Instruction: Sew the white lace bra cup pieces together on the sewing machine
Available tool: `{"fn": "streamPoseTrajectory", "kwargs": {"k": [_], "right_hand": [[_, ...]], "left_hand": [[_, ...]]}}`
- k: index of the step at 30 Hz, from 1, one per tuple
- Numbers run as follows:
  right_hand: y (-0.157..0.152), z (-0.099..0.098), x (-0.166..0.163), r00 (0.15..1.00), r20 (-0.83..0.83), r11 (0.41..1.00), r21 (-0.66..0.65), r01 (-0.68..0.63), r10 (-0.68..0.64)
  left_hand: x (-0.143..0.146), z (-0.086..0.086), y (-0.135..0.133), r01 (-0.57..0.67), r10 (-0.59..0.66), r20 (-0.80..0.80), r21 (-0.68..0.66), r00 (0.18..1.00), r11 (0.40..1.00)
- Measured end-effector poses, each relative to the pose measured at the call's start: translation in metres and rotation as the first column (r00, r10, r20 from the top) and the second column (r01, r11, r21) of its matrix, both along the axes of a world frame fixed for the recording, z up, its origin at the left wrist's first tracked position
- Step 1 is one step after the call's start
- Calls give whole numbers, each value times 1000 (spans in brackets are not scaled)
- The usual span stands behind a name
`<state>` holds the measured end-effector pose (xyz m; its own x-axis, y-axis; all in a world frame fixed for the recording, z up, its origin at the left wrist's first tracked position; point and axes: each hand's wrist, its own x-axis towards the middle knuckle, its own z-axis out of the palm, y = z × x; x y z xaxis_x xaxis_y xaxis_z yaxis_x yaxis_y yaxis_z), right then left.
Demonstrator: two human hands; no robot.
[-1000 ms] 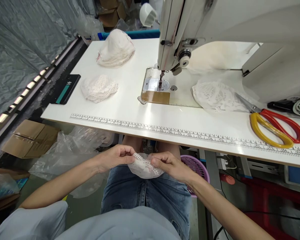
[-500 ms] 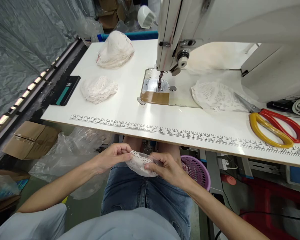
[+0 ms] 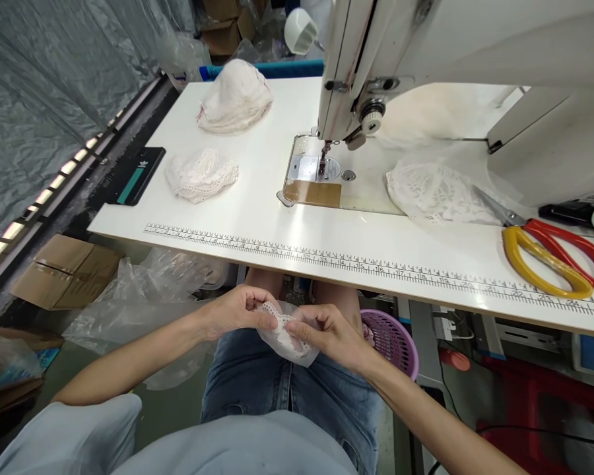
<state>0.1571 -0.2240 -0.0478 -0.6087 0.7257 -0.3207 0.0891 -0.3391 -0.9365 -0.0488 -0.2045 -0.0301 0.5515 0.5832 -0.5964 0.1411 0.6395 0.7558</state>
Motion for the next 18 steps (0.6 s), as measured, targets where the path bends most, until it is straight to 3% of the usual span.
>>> {"fn": "streamPoseTrajectory", "kwargs": {"k": [7,12,18], "right_hand": [[5,-1,4,998,-14,997,-42,-69,69],[8,-6,8,997,-62,994,-92,-52,46],[9,-6,9,991,-93,995,-15,-102,100]], "left_hand": [[4,5,2,10,-11,-36,-13,999,1000],[3,5,2,8,-8,-28,-10,1000,1000],[5,6,2,0,-1,-30,-7,1000,1000]]}}
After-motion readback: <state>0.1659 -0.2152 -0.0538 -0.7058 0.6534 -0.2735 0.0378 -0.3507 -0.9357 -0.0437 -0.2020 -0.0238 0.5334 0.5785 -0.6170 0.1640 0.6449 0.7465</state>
